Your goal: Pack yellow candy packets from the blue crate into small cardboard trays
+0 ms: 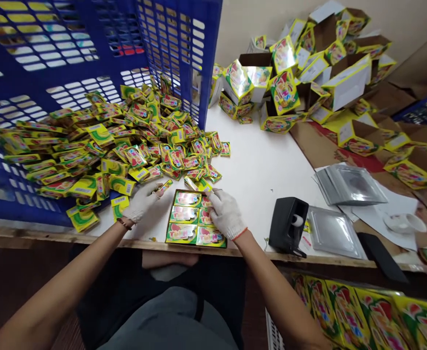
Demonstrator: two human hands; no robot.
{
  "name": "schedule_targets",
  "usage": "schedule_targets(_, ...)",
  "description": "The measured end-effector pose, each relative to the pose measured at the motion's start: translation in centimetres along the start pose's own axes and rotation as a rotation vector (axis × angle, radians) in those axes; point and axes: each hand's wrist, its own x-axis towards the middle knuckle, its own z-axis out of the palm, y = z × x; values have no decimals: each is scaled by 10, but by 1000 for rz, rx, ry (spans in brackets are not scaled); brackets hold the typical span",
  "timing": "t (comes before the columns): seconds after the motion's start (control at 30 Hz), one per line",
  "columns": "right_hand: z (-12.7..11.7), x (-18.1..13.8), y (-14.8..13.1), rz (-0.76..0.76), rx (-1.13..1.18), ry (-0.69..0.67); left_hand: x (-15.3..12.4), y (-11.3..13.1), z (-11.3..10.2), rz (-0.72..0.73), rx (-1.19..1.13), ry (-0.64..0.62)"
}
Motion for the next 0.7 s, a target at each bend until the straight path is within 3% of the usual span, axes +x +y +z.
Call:
schedule_targets(0.1,-9,15,-9,-130,70,73,-7,47,11,83,-321,-200)
schedule_targets(0.17,-10,21,-10,-142,143,68,-9,74,23,144,-366,-303)
schedule_targets(0.23,-7,22,-5,-65,222,96,-9,87,38,163,-245,-236)
schedule_targets(0.33,3,14,14,151,281,147,-7,86,57,220,101,-55)
schedule_targets(0.47,15,8,27,341,197,89,-12,74,69,458,488,-65)
schedule_targets(0.57,20,14,21,328,33,73,-17,72,72,502,616,-85)
schedule_targets(0.7,26,20,14,206,-148,-82,-20,75,79,505,650,-84)
